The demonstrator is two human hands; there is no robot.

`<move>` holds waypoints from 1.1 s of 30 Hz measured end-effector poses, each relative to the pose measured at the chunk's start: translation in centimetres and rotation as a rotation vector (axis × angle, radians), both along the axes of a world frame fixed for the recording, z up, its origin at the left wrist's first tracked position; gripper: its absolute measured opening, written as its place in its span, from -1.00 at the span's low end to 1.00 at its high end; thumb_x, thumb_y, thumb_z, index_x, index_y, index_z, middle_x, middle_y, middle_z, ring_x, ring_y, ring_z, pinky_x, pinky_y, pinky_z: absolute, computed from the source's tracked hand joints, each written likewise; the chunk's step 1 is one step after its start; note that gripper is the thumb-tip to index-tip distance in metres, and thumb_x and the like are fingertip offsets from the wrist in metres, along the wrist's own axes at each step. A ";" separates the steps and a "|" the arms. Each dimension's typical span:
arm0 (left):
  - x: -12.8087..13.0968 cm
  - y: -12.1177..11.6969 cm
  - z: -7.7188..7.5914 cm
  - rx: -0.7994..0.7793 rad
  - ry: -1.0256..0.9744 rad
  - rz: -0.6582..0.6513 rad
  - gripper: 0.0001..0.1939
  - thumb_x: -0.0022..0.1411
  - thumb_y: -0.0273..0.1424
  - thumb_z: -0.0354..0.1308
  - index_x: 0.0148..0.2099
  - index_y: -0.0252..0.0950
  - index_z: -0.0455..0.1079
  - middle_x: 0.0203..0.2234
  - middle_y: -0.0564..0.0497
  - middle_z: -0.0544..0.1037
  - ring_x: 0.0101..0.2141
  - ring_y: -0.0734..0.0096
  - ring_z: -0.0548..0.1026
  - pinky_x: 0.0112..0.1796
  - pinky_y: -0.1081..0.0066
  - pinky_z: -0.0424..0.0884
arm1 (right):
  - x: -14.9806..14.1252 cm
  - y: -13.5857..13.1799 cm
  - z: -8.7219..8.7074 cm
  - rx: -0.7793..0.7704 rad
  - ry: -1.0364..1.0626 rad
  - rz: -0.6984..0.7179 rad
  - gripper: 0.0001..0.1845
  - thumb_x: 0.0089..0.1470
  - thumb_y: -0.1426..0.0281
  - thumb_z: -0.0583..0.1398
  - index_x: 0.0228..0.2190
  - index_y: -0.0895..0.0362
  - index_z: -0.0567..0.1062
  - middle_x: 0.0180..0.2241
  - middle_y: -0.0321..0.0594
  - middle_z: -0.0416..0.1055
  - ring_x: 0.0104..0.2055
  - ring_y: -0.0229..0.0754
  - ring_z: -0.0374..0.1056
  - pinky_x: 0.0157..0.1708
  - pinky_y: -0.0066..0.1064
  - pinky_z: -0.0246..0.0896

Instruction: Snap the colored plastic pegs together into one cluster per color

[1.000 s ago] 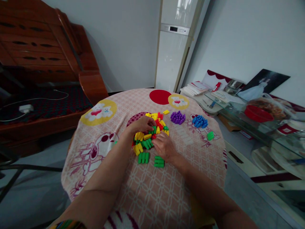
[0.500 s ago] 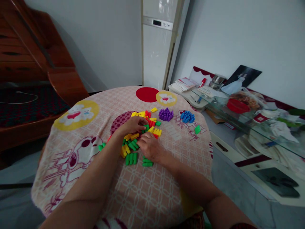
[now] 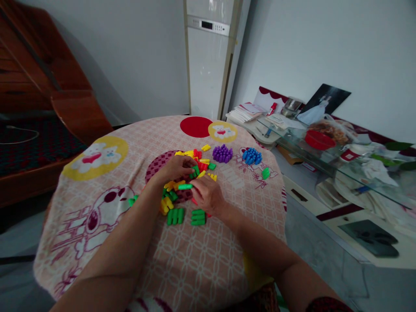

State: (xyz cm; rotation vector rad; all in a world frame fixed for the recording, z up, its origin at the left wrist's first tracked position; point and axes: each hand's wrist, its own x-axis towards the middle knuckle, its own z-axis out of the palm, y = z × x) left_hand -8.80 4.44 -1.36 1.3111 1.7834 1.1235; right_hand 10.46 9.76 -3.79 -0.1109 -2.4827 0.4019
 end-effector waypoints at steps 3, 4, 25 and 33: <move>-0.3 0.1 0.0 0.062 0.067 0.065 -0.65 -0.12 -0.26 0.28 -0.24 -0.33 0.50 -0.50 0.04 0.56 -0.46 0.36 0.51 -0.43 0.44 0.43 | 1.9 3.2 1.2 -0.123 0.106 -0.221 -0.77 0.18 0.39 0.07 -0.27 0.15 0.52 -0.36 -0.14 0.48 -0.29 -0.17 0.34 -0.23 -0.38 0.20; -0.4 0.1 0.0 0.076 0.088 0.081 -0.64 -0.12 -0.26 0.28 -0.24 -0.33 0.51 -0.49 0.03 0.57 -0.44 0.34 0.52 -0.41 0.43 0.44 | 2.8 4.7 1.6 -0.155 0.119 -0.309 -0.77 0.16 0.38 0.07 -0.31 0.15 0.52 -0.42 -0.18 0.47 -0.35 -0.19 0.33 -0.28 -0.40 0.20; -1.2 0.6 -1.0 0.131 0.125 0.099 -0.56 -0.07 -0.20 0.25 -0.15 -0.34 0.54 -0.42 -0.02 0.60 -0.38 0.30 0.54 -0.32 0.39 0.45 | 12.8 15.1 2.3 0.017 -0.286 -1.185 -0.67 0.13 0.32 0.12 -0.25 0.20 0.64 -0.34 0.02 0.57 -0.35 -0.11 0.41 -0.35 -0.38 0.09; -0.1 0.4 0.2 0.146 0.069 0.102 -0.58 -0.09 -0.23 0.29 -0.17 -0.35 0.54 -0.41 -0.04 0.61 -0.40 0.32 0.54 -0.36 0.39 0.47 | 12.8 14.9 1.9 0.039 -0.264 -1.170 -0.69 0.12 0.29 0.15 -0.25 0.19 0.62 -0.35 0.01 0.57 -0.35 -0.10 0.41 -0.37 -0.38 0.09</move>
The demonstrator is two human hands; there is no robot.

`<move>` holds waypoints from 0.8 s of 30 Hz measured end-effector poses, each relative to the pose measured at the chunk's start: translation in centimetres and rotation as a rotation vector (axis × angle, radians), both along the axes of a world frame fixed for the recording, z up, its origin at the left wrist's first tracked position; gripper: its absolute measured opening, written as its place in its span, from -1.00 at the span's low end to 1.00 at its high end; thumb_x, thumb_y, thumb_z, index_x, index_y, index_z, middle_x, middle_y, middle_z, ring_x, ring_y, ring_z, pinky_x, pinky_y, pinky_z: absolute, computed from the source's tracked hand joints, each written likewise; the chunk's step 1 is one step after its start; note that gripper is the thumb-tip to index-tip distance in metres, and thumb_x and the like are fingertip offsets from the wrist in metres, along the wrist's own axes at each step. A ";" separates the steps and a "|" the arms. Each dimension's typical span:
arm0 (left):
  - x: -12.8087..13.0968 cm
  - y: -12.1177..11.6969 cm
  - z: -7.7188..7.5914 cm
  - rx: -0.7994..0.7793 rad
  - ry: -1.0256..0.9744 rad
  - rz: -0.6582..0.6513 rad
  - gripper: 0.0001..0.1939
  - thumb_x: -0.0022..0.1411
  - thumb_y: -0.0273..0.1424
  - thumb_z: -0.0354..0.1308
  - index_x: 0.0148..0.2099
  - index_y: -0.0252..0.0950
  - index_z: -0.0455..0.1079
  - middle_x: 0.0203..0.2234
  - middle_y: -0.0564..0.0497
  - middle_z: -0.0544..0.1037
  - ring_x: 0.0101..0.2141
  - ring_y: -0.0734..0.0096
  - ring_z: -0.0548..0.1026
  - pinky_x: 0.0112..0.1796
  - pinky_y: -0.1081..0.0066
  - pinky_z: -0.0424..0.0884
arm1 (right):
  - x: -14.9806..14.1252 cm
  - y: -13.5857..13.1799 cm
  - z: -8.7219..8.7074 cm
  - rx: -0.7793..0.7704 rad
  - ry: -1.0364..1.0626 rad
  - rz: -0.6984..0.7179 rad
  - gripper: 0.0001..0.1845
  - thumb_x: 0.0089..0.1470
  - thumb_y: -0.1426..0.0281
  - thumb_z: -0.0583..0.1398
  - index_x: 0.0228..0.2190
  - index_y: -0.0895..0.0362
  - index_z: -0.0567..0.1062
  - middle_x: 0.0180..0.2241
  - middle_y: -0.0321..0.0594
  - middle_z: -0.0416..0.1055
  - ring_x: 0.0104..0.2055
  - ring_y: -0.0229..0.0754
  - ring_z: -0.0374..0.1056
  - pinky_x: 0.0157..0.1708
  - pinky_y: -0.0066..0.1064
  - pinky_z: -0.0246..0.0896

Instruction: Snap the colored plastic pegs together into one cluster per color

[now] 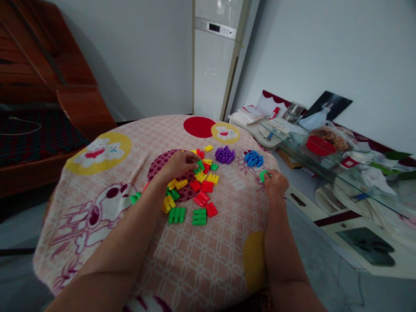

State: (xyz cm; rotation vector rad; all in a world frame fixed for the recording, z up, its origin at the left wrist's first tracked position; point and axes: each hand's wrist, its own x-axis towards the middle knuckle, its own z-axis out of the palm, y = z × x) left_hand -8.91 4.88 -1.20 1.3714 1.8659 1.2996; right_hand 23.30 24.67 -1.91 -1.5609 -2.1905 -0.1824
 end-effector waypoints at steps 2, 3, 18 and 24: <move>0.6 -0.1 0.6 0.011 -0.023 -0.018 -0.59 -0.07 -0.25 0.29 -0.15 -0.34 0.54 -0.39 -0.04 0.62 -0.39 0.32 0.54 -0.35 0.40 0.47 | -0.6 -0.5 0.1 0.010 0.088 0.020 -0.68 0.11 0.27 0.15 -0.25 0.19 0.61 -0.37 -0.01 0.56 -0.37 -0.11 0.40 -0.36 -0.37 0.10; 1.0 -0.1 1.0 0.017 -0.034 -0.032 -0.60 -0.06 -0.26 0.29 -0.15 -0.34 0.54 -0.38 -0.04 0.62 -0.38 0.32 0.54 -0.35 0.40 0.47 | -1.2 -0.9 0.2 0.008 0.144 0.057 -0.68 0.11 0.27 0.14 -0.26 0.19 0.61 -0.38 -0.03 0.56 -0.37 -0.11 0.40 -0.36 -0.37 0.12; 5.7 0.8 1.8 0.041 -0.236 -0.224 -0.64 0.01 -0.32 0.26 -0.11 -0.33 0.44 -0.36 -0.01 0.56 -0.37 0.38 0.55 -0.36 0.39 0.51 | -9.9 -10.6 -1.4 -0.857 0.910 0.781 -0.61 -0.02 0.05 0.23 -0.41 0.14 0.46 -0.57 -0.29 0.45 -0.56 -0.23 0.37 -0.57 -0.45 0.28; 6.1 1.3 1.0 0.053 -0.016 -0.231 -0.59 0.04 -0.36 0.23 -0.02 -0.31 0.45 -0.33 -0.03 0.59 -0.32 0.35 0.56 -0.30 0.40 0.49 | -9.0 -8.2 -0.9 -0.818 1.084 0.619 -0.58 -0.17 0.08 0.29 -0.38 0.17 0.50 -0.61 -0.28 0.45 -0.60 -0.19 0.36 -0.58 -0.36 0.34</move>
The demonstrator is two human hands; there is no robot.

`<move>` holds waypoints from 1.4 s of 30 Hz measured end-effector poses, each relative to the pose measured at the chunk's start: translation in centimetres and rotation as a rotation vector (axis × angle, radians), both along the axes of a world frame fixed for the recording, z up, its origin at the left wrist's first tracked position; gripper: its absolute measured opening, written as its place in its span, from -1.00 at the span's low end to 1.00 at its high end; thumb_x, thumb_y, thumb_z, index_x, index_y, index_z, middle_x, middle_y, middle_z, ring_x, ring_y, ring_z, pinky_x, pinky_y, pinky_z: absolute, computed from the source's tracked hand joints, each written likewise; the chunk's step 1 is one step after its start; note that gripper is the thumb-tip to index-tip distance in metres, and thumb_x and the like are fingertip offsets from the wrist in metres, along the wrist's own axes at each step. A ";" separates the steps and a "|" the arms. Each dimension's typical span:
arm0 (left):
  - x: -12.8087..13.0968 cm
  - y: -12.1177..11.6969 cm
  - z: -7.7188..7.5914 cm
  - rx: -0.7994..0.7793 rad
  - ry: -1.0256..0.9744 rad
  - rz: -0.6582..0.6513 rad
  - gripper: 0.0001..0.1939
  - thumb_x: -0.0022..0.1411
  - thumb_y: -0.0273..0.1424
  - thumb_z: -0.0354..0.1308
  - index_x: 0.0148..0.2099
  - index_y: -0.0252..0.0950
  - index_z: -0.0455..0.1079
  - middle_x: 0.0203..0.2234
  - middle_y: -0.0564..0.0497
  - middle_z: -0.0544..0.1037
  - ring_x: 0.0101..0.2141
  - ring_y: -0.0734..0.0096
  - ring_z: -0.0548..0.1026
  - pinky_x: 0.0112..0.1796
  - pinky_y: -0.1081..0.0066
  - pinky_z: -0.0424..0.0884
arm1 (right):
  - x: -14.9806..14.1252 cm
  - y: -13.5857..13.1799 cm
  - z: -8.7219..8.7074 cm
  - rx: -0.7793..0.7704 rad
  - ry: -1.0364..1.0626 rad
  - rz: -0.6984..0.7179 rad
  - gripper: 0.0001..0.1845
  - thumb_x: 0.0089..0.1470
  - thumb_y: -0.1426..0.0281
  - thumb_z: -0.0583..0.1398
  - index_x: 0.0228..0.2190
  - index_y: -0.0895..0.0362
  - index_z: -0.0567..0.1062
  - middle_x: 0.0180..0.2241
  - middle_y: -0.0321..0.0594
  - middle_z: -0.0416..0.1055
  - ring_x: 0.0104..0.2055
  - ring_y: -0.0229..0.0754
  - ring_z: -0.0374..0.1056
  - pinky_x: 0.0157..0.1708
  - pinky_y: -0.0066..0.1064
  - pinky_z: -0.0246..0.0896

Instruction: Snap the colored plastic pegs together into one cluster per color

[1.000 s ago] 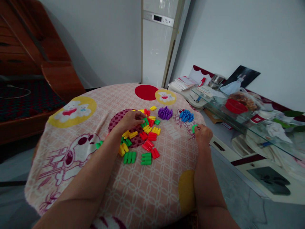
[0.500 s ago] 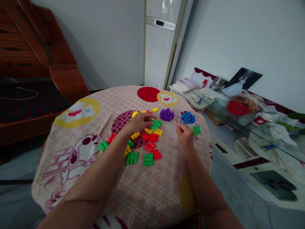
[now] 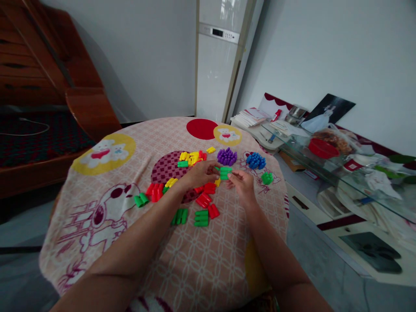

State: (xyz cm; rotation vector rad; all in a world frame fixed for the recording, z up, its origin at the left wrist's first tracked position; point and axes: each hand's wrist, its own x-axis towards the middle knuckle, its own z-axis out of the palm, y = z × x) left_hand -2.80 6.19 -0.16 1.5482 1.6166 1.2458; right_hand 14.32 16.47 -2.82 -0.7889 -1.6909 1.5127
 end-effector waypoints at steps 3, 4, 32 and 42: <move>-0.4 -0.1 0.0 -0.003 -0.006 0.012 -0.56 0.06 -0.34 0.22 0.02 -0.32 0.44 -0.30 -0.05 0.61 -0.30 0.34 0.56 -0.27 0.38 0.48 | 2.5 2.8 0.7 0.222 -0.127 -0.268 -0.58 -0.12 0.11 0.23 -0.33 0.19 0.56 -0.57 -0.24 0.48 -0.54 -0.16 0.38 -0.51 -0.35 0.32; -0.5 -0.2 0.0 -0.005 -0.017 0.021 -0.57 0.07 -0.32 0.22 0.01 -0.32 0.45 -0.30 -0.05 0.61 -0.30 0.34 0.56 -0.27 0.38 0.48 | 3.5 3.8 0.8 0.345 -0.200 -0.377 -0.61 -0.10 0.15 0.21 -0.34 0.20 0.58 -0.52 -0.19 0.51 -0.47 -0.13 0.41 -0.44 -0.33 0.33; -4.5 -4.1 4.2 0.057 -0.124 0.260 -0.52 0.06 -0.20 0.30 -0.04 -0.43 0.48 -0.31 -0.12 0.61 -0.29 0.28 0.57 -0.25 0.31 0.50 | 2.2 -2.4 1.6 0.582 -0.448 0.566 -0.70 0.08 0.17 0.23 -0.39 0.14 0.61 -0.62 -0.36 0.39 -0.57 -0.30 0.24 -0.54 -0.50 0.02; -4.9 -4.0 3.9 0.063 -0.143 0.271 -0.42 0.01 -0.09 0.33 -0.04 -0.42 0.49 -0.33 -0.11 0.62 -0.29 0.25 0.58 -0.23 0.24 0.54 | 0.2 -7.7 2.0 1.073 -0.688 0.825 -0.66 -0.10 0.15 0.41 -0.34 0.09 0.54 -0.46 -0.27 0.48 -0.44 -0.21 0.33 -0.49 -0.44 -0.09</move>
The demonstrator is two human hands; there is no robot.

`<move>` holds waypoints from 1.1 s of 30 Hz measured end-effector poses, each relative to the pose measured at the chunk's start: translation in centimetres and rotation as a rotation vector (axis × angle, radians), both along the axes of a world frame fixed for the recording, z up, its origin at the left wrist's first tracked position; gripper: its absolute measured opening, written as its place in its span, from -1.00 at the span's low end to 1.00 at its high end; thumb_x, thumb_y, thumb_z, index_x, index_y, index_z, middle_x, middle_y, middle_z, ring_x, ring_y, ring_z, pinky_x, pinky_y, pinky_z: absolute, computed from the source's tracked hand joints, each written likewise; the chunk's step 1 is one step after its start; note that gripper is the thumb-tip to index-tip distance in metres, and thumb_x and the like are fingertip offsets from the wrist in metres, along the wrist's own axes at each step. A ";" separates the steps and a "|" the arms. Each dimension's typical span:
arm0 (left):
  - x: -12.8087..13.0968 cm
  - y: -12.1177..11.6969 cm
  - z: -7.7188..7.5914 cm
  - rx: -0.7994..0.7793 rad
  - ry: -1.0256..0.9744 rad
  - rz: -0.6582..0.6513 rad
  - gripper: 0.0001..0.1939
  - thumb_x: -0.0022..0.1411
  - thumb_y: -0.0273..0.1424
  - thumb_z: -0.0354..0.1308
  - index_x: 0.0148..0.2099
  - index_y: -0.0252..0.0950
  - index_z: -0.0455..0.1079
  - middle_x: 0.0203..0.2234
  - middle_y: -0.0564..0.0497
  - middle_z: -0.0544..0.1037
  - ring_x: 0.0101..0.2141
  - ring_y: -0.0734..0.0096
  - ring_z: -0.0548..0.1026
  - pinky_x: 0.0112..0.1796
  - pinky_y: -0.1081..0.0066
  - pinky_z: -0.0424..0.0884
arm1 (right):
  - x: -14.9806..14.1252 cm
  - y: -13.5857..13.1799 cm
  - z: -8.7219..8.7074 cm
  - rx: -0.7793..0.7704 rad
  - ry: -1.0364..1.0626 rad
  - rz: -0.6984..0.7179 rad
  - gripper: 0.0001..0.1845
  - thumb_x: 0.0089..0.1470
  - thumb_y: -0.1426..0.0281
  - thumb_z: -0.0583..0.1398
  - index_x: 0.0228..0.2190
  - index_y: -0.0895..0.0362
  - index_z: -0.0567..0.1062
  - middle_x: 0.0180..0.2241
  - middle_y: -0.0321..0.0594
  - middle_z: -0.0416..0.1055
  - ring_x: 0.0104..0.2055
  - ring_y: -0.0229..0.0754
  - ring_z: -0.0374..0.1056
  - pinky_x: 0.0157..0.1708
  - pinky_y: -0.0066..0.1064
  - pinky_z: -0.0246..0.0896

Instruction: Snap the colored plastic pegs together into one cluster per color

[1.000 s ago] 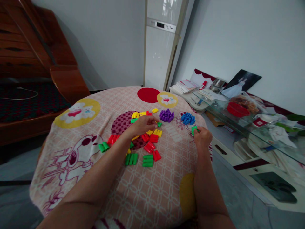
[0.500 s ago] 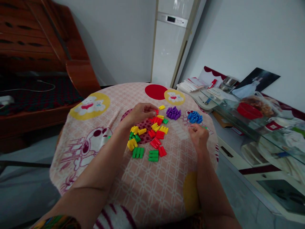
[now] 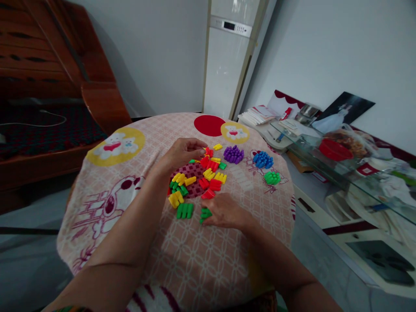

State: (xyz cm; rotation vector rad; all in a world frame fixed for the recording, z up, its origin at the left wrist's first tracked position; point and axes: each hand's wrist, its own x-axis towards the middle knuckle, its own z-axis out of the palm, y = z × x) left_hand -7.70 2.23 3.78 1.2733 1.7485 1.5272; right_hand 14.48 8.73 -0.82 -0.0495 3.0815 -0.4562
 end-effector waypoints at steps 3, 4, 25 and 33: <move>0.0 -0.1 0.0 0.000 -0.011 0.017 -0.45 0.02 -0.10 0.33 -0.05 -0.41 0.50 -0.34 -0.11 0.62 -0.31 0.26 0.59 -0.24 0.26 0.55 | 0.2 1.0 0.5 -0.197 -0.023 -0.050 -0.70 -0.09 0.17 0.40 -0.45 0.12 0.51 -0.54 -0.34 0.41 -0.48 -0.28 0.28 -0.50 -0.48 -0.09; 0.0 -0.1 0.0 -0.001 -0.018 0.021 -0.45 0.02 -0.10 0.33 -0.05 -0.40 0.50 -0.34 -0.11 0.62 -0.31 0.27 0.59 -0.24 0.26 0.55 | 0.4 1.6 0.6 -0.307 -0.019 -0.082 -0.72 -0.09 0.20 0.39 -0.49 0.13 0.50 -0.58 -0.37 0.38 -0.51 -0.31 0.25 -0.51 -0.49 -0.09; -0.6 -0.4 0.2 -0.026 -0.063 0.070 -0.43 -0.07 -0.09 0.37 -0.10 -0.38 0.52 -0.32 -0.12 0.63 -0.26 0.19 0.60 -0.17 0.17 0.56 | 6.9 14.3 -1.3 0.239 0.446 -1.318 -0.76 0.00 0.30 0.19 -0.43 0.18 0.61 -0.45 -0.07 0.55 -0.42 -0.10 0.39 -0.36 -0.36 0.13; -2.0 -1.9 0.7 -0.011 0.016 0.188 -0.44 -0.01 -0.13 0.31 -0.03 -0.40 0.50 -0.29 -0.15 0.64 -0.27 0.22 0.60 -0.20 0.22 0.55 | 6.7 14.0 -1.3 0.287 0.393 -1.349 -0.76 0.03 0.30 0.22 -0.35 0.20 0.60 -0.40 -0.02 0.55 -0.40 -0.07 0.38 -0.39 -0.35 0.08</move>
